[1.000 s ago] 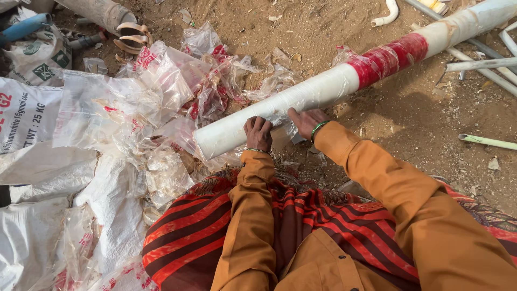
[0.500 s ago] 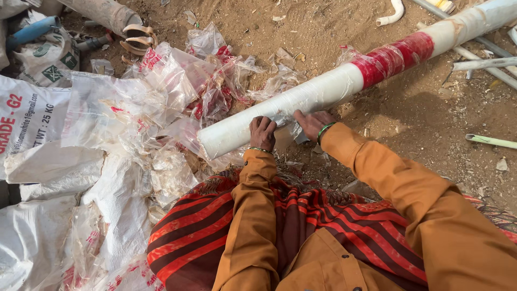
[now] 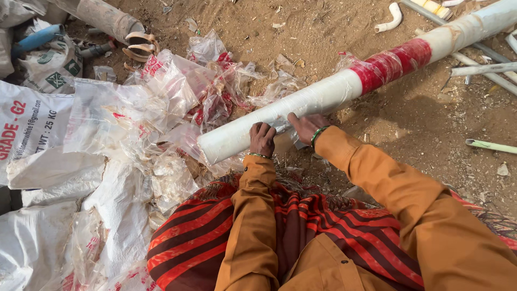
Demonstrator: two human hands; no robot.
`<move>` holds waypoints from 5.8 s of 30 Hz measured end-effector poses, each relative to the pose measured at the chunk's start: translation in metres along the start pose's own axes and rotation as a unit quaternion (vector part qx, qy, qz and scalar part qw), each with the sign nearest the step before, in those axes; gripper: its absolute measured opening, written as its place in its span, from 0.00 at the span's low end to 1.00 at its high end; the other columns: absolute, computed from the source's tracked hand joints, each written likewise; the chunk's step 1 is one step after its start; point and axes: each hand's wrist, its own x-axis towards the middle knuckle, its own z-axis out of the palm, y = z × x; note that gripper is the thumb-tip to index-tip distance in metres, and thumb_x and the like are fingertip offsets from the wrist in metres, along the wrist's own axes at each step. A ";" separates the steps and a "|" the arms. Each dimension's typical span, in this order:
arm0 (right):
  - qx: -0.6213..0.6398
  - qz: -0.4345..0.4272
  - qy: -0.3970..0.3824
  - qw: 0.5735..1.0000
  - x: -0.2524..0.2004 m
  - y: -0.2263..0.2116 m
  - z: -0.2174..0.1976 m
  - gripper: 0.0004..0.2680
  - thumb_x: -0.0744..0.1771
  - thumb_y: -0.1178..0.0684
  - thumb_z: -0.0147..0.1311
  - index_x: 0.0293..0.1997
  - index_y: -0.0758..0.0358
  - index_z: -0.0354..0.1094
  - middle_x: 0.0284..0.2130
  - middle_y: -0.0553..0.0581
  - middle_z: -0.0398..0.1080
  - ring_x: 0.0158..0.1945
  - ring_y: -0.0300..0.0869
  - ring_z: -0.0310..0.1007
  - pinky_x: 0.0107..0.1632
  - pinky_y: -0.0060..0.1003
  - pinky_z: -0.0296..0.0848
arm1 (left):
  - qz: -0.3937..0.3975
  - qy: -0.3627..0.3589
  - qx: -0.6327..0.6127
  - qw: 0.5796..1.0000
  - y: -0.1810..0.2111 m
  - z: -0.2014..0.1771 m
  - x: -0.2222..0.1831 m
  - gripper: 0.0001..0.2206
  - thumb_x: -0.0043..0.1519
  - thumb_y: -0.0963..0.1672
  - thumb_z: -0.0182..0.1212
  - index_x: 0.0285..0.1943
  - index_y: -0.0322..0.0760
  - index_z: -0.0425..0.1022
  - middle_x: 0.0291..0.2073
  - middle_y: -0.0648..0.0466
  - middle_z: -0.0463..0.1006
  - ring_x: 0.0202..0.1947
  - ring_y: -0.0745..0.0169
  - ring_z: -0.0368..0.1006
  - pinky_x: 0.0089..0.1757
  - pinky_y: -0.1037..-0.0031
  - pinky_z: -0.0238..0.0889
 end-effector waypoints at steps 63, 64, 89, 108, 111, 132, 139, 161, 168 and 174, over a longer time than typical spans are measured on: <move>0.646 0.375 -0.063 0.662 -0.061 0.038 0.056 0.13 0.70 0.49 0.45 0.63 0.51 0.63 0.28 0.63 0.76 0.22 0.49 0.72 0.25 0.46 0.71 | 0.039 -0.070 0.021 0.997 0.043 -0.037 0.060 0.05 0.53 0.40 0.67 0.30 0.38 0.74 0.31 0.48 0.71 0.38 0.44 0.70 0.38 0.55 0.64; 0.625 0.370 -0.070 0.684 -0.061 0.043 0.050 0.13 0.71 0.47 0.45 0.62 0.52 0.64 0.29 0.63 0.76 0.23 0.50 0.73 0.26 0.47 0.71 | 0.015 -0.071 0.005 0.997 0.044 -0.039 0.065 0.05 0.53 0.40 0.68 0.30 0.38 0.74 0.31 0.49 0.72 0.38 0.43 0.71 0.38 0.55 0.64; 0.074 0.148 -0.096 0.982 -0.017 -0.062 -0.139 0.12 0.68 0.54 0.49 0.56 0.56 0.72 0.56 0.64 0.72 0.58 0.58 0.75 0.57 0.51 0.74 | -0.113 0.010 -0.102 0.988 0.031 -0.002 0.045 0.01 0.58 0.38 0.63 0.36 0.34 0.78 0.31 0.44 0.73 0.36 0.40 0.72 0.39 0.56 0.64; 0.119 0.213 0.015 0.970 -0.090 -0.095 -0.082 0.09 0.71 0.54 0.41 0.55 0.61 0.62 0.41 0.72 0.76 0.47 0.66 0.77 0.48 0.59 0.74 | -0.129 0.038 -0.151 0.979 0.039 -0.006 0.047 0.02 0.54 0.36 0.63 0.32 0.31 0.75 0.30 0.43 0.72 0.35 0.38 0.70 0.38 0.55 0.64; 0.140 0.243 -0.002 0.960 -0.116 -0.099 -0.082 0.08 0.72 0.51 0.40 0.54 0.60 0.63 0.40 0.72 0.76 0.48 0.65 0.78 0.48 0.60 0.74 | -0.137 0.032 -0.159 0.977 0.040 -0.007 0.049 0.02 0.54 0.36 0.62 0.31 0.31 0.75 0.30 0.43 0.72 0.35 0.39 0.71 0.39 0.56 0.64; 0.172 0.288 0.017 0.942 -0.106 -0.093 -0.115 0.10 0.73 0.48 0.41 0.57 0.59 0.63 0.40 0.71 0.76 0.50 0.64 0.77 0.51 0.58 0.73 | -0.141 0.016 -0.197 0.970 0.040 -0.011 0.036 0.02 0.55 0.35 0.62 0.32 0.29 0.74 0.31 0.43 0.73 0.36 0.38 0.71 0.39 0.56 0.65; 0.180 0.270 -0.028 0.945 -0.105 -0.098 -0.075 0.10 0.71 0.55 0.41 0.60 0.60 0.61 0.39 0.73 0.76 0.46 0.62 0.78 0.48 0.57 0.74 | -0.123 0.012 -0.206 0.971 0.029 -0.013 0.045 0.02 0.55 0.35 0.60 0.33 0.30 0.73 0.31 0.43 0.72 0.36 0.38 0.71 0.40 0.57 0.65; 0.226 0.232 -0.039 0.945 -0.062 -0.066 -0.098 0.13 0.69 0.50 0.48 0.60 0.54 0.62 0.53 0.68 0.70 0.56 0.65 0.70 0.55 0.58 0.70 | 0.016 -0.122 -0.033 0.992 0.022 -0.032 0.030 0.11 0.57 0.39 0.61 0.49 0.35 0.76 0.43 0.46 0.72 0.49 0.43 0.68 0.51 0.60 0.64; 0.170 0.219 -0.009 0.961 -0.075 -0.090 -0.068 0.12 0.70 0.56 0.41 0.62 0.62 0.60 0.48 0.70 0.74 0.51 0.64 0.76 0.52 0.57 0.75 | 0.006 -0.132 -0.025 0.991 0.014 -0.025 0.029 0.11 0.52 0.39 0.62 0.44 0.34 0.74 0.39 0.43 0.70 0.46 0.40 0.66 0.48 0.59 0.64; 0.148 0.261 -0.041 0.953 -0.131 -0.089 -0.028 0.10 0.69 0.53 0.42 0.56 0.59 0.62 0.44 0.72 0.74 0.47 0.63 0.77 0.47 0.60 0.75 | -0.013 -0.101 -0.039 0.994 0.012 -0.019 0.044 0.06 0.58 0.39 0.62 0.43 0.34 0.74 0.41 0.45 0.71 0.48 0.42 0.67 0.50 0.60 0.64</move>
